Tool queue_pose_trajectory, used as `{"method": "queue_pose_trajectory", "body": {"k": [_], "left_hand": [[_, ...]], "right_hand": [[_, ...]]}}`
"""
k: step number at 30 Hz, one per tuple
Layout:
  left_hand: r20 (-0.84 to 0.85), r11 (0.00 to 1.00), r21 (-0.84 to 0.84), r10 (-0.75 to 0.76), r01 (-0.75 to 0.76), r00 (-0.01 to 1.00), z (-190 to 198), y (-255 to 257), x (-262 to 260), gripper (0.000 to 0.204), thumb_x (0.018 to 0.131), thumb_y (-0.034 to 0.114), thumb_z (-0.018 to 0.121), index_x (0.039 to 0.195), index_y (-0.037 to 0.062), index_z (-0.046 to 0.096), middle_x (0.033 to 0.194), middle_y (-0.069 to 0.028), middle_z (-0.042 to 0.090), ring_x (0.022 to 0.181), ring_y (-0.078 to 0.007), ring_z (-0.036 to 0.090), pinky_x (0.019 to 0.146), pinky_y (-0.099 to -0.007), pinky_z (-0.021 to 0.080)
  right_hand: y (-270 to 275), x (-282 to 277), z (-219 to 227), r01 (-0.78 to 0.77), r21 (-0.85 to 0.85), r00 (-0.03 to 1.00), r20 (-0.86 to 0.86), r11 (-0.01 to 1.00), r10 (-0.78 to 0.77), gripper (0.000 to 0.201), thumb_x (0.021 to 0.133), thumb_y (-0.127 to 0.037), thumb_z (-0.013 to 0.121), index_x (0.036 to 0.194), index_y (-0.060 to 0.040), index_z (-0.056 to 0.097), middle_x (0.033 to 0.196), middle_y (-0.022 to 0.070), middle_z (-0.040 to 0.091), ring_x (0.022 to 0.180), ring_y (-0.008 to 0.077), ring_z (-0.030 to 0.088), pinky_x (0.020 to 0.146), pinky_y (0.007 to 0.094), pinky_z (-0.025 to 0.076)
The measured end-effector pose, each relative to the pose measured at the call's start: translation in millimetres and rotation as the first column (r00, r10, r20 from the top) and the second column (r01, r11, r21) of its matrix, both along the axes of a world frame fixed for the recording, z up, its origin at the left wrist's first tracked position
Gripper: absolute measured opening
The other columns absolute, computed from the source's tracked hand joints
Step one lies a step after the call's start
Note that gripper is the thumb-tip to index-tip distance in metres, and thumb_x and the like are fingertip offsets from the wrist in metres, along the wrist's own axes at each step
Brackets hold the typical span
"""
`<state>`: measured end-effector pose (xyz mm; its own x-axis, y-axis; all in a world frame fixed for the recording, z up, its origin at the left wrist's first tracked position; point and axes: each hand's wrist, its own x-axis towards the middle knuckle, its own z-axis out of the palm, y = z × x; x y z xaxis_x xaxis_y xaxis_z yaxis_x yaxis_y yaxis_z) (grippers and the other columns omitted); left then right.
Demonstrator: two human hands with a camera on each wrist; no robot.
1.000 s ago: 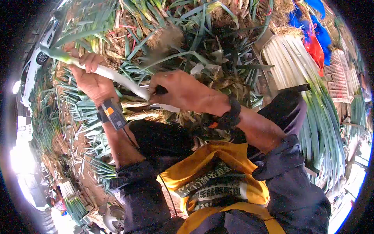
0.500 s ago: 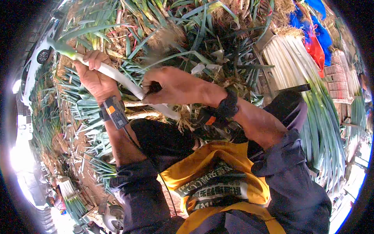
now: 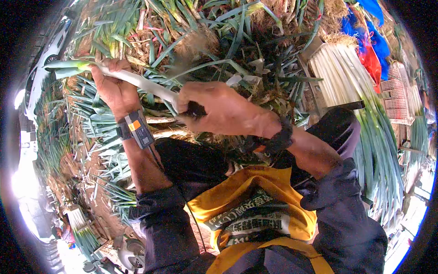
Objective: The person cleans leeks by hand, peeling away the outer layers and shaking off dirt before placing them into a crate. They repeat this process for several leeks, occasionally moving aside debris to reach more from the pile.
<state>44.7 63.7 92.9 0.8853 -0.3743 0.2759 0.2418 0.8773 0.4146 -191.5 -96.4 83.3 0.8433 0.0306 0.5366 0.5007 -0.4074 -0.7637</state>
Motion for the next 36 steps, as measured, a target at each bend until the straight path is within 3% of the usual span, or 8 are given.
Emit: {"method": "queue_pose_trajectory", "body": {"k": [5, 8, 9, 11, 13, 17, 25, 36], "left_hand": [[0.013, 0.973, 0.104, 0.204, -0.204, 0.979, -7, 2, 5, 0.025, 0.098, 0.027, 0.069, 0.113, 0.0163, 0.052, 0.087, -0.0042, 0.052, 0.073, -0.0147, 0.05, 0.066, -0.0294, 0.048], [0.04, 0.968, 0.119, 0.217, -0.22, 0.975, -4, 6, 4, 0.026, 0.098, 0.025, 0.068, 0.117, 0.0189, 0.05, 0.087, -0.0036, 0.052, 0.073, -0.0154, 0.051, 0.067, -0.0299, 0.049], [0.04, 0.968, 0.112, 0.223, -0.226, 0.974, -3, 7, 0, 0.027, 0.098, 0.025, 0.068, 0.117, 0.0189, 0.05, 0.087, -0.0035, 0.052, 0.073, -0.0155, 0.051, 0.067, -0.0299, 0.049], [0.075, 0.968, 0.104, 0.222, -0.229, 0.972, -3, 7, -3, 0.028, 0.093, 0.027, 0.075, 0.109, 0.0167, 0.054, 0.085, -0.003, 0.053, 0.073, -0.0149, 0.052, 0.067, -0.0299, 0.049], [0.084, 0.983, 0.061, 0.166, -0.171, 0.983, -4, 12, 3, 0.03, 0.091, 0.028, 0.078, 0.104, 0.0146, 0.055, 0.083, -0.0028, 0.053, 0.073, -0.0146, 0.051, 0.066, -0.03, 0.049], [-0.015, 0.989, 0.096, 0.11, -0.108, 0.994, -3, 14, 5, 0.031, 0.087, 0.028, 0.082, 0.099, 0.011, 0.059, 0.084, -0.0016, 0.056, 0.073, -0.0144, 0.054, 0.067, -0.0293, 0.05], [0.04, 0.987, 0.083, 0.136, -0.139, 0.99, -8, 14, 10, 0.027, 0.089, 0.025, 0.08, 0.101, 0.0154, 0.058, 0.085, -0.0026, 0.057, 0.073, -0.0157, 0.055, 0.068, -0.0296, 0.051], [0.1, 0.952, 0.112, 0.273, -0.284, 0.957, -4, 6, 3, 0.026, 0.089, 0.024, 0.079, 0.103, 0.0168, 0.058, 0.085, -0.002, 0.056, 0.073, -0.0155, 0.054, 0.066, -0.0288, 0.051]], "right_hand": [[-6, -21, 31, 0.013, 0.039, 0.999, 0.037, 0.999, -0.014, 0.023, 0.081, 0.0, 0.081, 0.09, -0.0044, 0.061, 0.089, 0.0049, 0.064, 0.076, 0.0155, 0.063, 0.064, 0.0275, 0.048], [-29, -22, 45, 0.183, 0.372, 0.983, -0.085, 0.91, -0.163, 0.011, 0.088, -0.003, 0.075, 0.09, -0.0054, 0.065, 0.087, 0.0001, 0.064, 0.083, 0.0063, 0.06, 0.071, 0.0251, 0.05], [-39, -20, 44, 0.402, 0.17, 0.915, -0.094, 0.9, -0.392, 0.01, 0.087, -0.003, 0.074, 0.092, -0.0049, 0.065, 0.092, 0.0056, 0.067, 0.084, 0.0142, 0.066, 0.071, 0.0303, 0.053], [-69, -6, 14, 0.513, -0.316, 0.856, 0.128, 0.798, -0.5, 0.011, 0.09, -0.011, 0.072, 0.097, -0.0052, 0.068, 0.099, 0.0131, 0.07, 0.086, 0.0288, 0.071, 0.074, 0.0386, 0.057], [-66, -9, -17, 0.527, -0.457, 0.824, 0.068, 0.717, -0.562, 0.018, 0.093, -0.022, 0.068, 0.103, -0.0064, 0.071, 0.104, 0.0168, 0.07, 0.091, 0.0391, 0.069, 0.079, 0.0457, 0.058], [-41, -17, -24, 0.375, -0.399, 0.887, -0.107, 0.837, -0.449, 0.024, 0.097, -0.027, 0.062, 0.107, -0.008, 0.072, 0.098, 0.0168, 0.07, 0.09, 0.0382, 0.07, 0.079, 0.0477, 0.057], [-9, -4, -30, 0.25, -0.427, 0.873, -0.289, 0.869, -0.393, 0.018, 0.094, -0.016, 0.064, 0.105, -0.0023, 0.068, 0.087, 0.0191, 0.068, 0.081, 0.0406, 0.067, 0.07, 0.0487, 0.053], [-10, 7, -46, 0.301, -0.384, 0.926, -0.101, 0.873, -0.364, 0.011, 0.086, -0.01, 0.065, 0.089, -0.0009, 0.058, 0.076, 0.0185, 0.059, 0.074, 0.0416, 0.063, 0.066, 0.0482, 0.05]]}}
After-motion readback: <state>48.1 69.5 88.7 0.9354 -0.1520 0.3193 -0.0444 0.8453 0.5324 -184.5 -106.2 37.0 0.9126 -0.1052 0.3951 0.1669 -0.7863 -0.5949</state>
